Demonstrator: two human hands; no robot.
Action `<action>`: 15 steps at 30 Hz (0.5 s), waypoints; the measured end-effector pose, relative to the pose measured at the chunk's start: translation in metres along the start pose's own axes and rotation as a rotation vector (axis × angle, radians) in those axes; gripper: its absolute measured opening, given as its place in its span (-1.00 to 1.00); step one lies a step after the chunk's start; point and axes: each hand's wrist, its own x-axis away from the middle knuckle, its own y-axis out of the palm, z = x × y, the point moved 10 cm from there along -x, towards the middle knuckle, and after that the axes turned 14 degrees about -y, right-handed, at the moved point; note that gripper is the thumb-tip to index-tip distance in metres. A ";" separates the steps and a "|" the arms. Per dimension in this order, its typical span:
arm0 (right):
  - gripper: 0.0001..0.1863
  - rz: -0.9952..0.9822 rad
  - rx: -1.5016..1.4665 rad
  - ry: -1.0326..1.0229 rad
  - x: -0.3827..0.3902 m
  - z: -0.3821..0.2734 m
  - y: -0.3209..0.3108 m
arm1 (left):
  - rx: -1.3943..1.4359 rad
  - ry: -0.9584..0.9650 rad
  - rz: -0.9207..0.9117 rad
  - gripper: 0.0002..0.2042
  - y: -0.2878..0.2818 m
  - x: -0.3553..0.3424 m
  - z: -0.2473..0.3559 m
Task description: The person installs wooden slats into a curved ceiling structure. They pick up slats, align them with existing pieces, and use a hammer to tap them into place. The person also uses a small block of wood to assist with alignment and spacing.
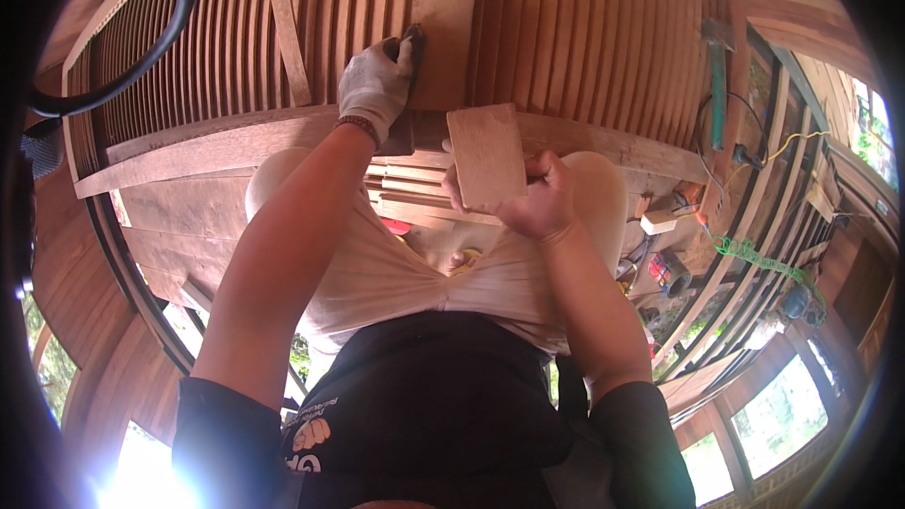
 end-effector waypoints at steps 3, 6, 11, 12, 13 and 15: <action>-0.08 0.042 0.127 -0.029 0.004 -0.006 -0.017 | -0.014 0.021 -0.009 -0.42 0.001 0.002 0.004; -0.19 -0.103 1.266 -0.337 -0.003 -0.039 0.003 | -0.003 0.013 -0.016 -0.44 -0.001 0.002 0.002; -0.17 -0.265 2.304 -0.633 0.002 -0.024 0.045 | 0.015 0.034 0.013 -0.47 -0.001 0.000 0.003; -0.20 -0.241 2.317 -0.584 0.001 -0.022 0.044 | 0.015 0.039 0.028 -0.48 -0.001 -0.001 0.003; -0.20 -0.228 2.329 -0.572 0.000 -0.021 0.041 | 0.010 0.037 0.030 -0.48 0.000 -0.001 0.002; -0.21 -0.204 2.355 -0.549 -0.003 -0.021 0.033 | 0.002 0.033 0.035 -0.48 -0.001 0.000 0.003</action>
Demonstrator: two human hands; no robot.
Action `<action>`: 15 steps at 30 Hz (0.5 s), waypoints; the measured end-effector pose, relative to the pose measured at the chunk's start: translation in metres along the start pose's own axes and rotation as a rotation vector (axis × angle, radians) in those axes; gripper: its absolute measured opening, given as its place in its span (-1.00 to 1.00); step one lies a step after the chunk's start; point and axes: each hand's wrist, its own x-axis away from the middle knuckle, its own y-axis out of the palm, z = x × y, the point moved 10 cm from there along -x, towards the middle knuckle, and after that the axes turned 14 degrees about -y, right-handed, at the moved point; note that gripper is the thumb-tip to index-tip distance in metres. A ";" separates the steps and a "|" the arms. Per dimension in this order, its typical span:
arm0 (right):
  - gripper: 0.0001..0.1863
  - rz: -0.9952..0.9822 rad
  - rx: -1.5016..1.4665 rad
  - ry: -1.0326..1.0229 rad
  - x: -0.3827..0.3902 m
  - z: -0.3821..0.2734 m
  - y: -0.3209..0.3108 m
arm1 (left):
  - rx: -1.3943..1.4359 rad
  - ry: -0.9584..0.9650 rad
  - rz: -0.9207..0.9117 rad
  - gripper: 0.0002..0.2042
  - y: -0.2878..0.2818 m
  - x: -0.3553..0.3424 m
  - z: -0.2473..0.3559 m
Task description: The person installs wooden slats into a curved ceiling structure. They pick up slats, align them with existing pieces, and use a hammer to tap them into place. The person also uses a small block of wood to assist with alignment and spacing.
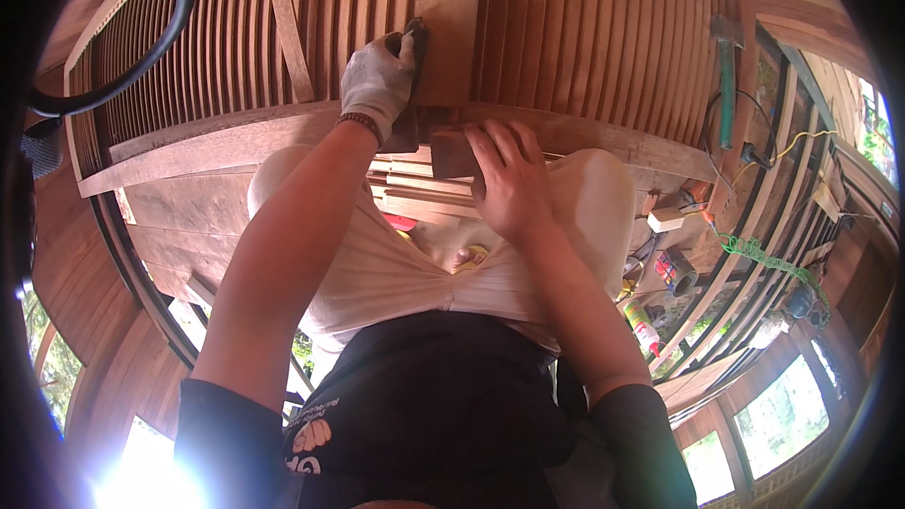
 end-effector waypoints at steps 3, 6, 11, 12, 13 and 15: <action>-0.21 -0.004 0.010 0.017 -0.001 0.001 0.002 | -0.001 0.007 -0.027 -0.48 0.001 0.001 0.001; -0.21 0.016 0.083 -0.005 0.001 -0.003 0.004 | 0.005 0.014 -0.027 -0.48 0.000 0.001 0.002; -0.21 -0.014 0.092 -0.001 0.002 -0.002 0.015 | -0.009 -0.006 -0.026 -0.49 0.002 -0.001 -0.002; -0.20 -0.015 0.081 0.005 0.002 -0.001 0.016 | -0.010 -0.007 -0.032 -0.49 0.002 -0.001 -0.001; -0.23 -0.001 0.028 0.038 0.001 0.002 0.016 | -0.005 -0.008 -0.038 -0.49 0.003 -0.001 -0.001; -0.29 0.028 -0.076 0.104 0.002 0.005 0.013 | 0.006 -0.007 -0.050 -0.49 0.002 0.001 0.001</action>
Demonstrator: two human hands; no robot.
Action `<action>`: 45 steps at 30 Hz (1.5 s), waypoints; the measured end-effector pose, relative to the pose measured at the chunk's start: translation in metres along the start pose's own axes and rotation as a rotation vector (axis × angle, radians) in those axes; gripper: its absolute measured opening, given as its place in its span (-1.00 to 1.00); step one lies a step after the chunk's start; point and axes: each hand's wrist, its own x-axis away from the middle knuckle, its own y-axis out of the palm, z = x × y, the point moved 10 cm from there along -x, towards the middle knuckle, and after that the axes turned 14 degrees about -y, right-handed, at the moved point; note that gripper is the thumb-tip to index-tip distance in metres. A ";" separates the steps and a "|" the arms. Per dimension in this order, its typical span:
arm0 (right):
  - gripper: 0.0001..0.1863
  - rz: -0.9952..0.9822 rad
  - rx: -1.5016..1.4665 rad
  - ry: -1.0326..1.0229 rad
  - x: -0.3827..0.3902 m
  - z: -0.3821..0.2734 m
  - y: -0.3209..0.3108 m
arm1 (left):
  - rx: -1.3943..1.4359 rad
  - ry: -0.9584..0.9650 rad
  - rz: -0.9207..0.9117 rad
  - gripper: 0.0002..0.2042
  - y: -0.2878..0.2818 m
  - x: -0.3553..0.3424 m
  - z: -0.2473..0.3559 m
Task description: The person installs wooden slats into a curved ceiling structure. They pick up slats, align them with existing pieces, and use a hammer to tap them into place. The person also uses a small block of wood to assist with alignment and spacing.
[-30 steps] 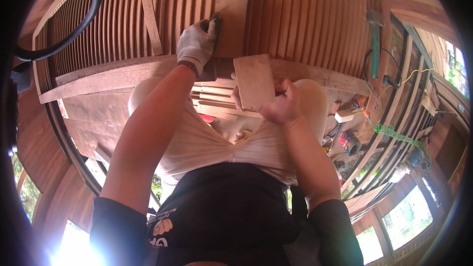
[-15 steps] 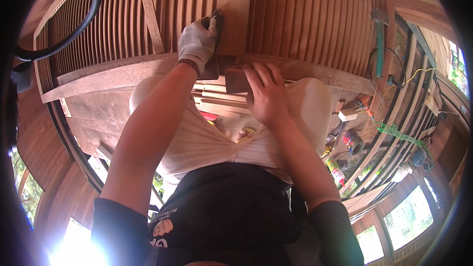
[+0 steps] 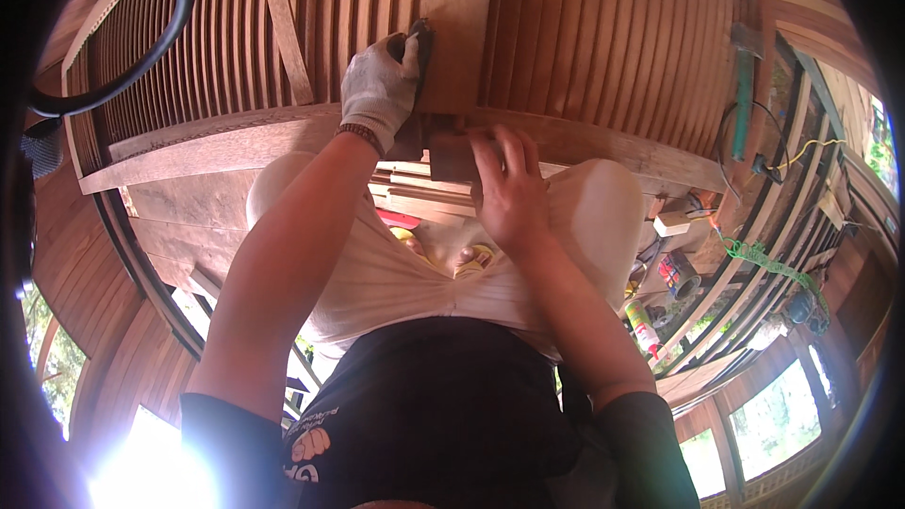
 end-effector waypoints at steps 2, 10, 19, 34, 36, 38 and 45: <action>-0.25 0.049 -0.043 0.033 0.001 0.005 -0.002 | 0.004 -0.018 0.019 -0.49 0.000 -0.001 -0.002; -0.20 -0.032 -0.035 0.153 0.011 0.022 0.004 | 0.021 -0.044 0.032 -0.48 0.000 -0.001 -0.004; -0.16 -0.035 -0.073 0.118 0.011 0.021 0.008 | 0.011 -0.005 0.082 -0.54 0.000 -0.002 -0.004; -0.19 -0.074 -0.259 0.265 0.010 0.032 0.006 | 0.028 -0.046 0.057 -0.47 0.001 -0.002 -0.003; -0.22 -0.059 -0.259 0.271 0.010 0.032 0.005 | 0.005 -0.039 0.043 -0.48 0.001 -0.004 -0.004; -0.24 0.001 -0.286 0.305 0.027 0.034 0.013 | -0.015 -0.055 0.041 -0.49 0.003 -0.001 -0.009; -0.23 0.018 -0.260 0.255 0.008 0.029 0.003 | -0.006 -0.059 0.057 -0.54 0.001 -0.002 -0.007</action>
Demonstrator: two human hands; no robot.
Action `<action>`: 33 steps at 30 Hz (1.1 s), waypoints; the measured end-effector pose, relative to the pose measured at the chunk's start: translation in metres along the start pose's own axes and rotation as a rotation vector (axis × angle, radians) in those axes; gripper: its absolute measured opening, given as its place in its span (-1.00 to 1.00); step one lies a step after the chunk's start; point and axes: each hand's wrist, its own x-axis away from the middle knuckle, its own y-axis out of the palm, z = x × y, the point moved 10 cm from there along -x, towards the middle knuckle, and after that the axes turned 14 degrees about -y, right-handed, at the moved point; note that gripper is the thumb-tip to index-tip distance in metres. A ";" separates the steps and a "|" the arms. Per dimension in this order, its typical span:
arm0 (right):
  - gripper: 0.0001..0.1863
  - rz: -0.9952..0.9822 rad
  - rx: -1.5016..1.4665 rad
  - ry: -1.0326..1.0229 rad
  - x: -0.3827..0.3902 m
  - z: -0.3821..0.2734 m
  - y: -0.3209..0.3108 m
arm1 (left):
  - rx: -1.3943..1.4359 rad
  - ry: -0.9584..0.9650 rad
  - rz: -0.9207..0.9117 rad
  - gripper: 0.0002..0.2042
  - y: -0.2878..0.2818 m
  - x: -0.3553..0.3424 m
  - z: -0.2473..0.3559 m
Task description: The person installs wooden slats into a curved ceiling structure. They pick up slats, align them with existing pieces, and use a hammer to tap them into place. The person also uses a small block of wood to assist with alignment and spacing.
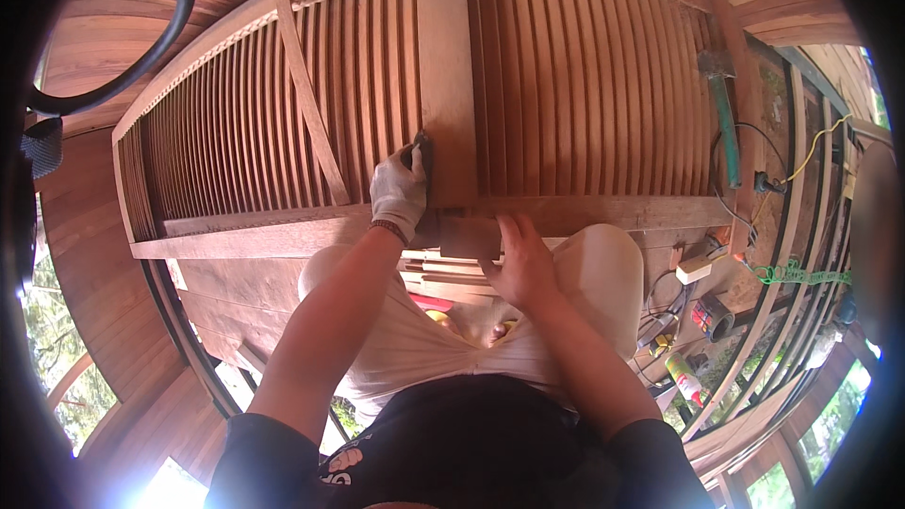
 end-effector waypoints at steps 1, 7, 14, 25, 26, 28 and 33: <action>-0.22 -0.003 -0.006 -0.001 -0.003 0.001 -0.001 | 0.001 0.014 0.024 -0.55 -0.004 -0.003 0.003; -0.19 0.005 0.005 0.076 0.000 0.008 0.005 | 0.007 0.034 0.070 -0.55 -0.006 0.000 -0.001; -0.08 0.111 0.044 -0.067 0.007 0.010 0.007 | -0.009 0.007 0.024 -0.55 -0.006 0.004 0.005; -0.31 0.090 -0.015 0.034 0.001 0.013 0.000 | 0.027 0.048 0.028 -0.56 0.002 -0.005 0.000; -0.32 0.091 -0.019 0.033 0.000 0.013 0.000 | 0.021 0.043 0.035 -0.56 0.000 -0.004 0.001; -0.33 0.092 -0.025 0.031 -0.001 0.010 -0.002 | 0.013 0.028 0.038 -0.56 -0.001 -0.003 0.001; -0.32 0.075 -0.065 0.023 -0.003 0.008 -0.002 | 0.025 0.011 0.019 -0.58 0.000 -0.004 -0.002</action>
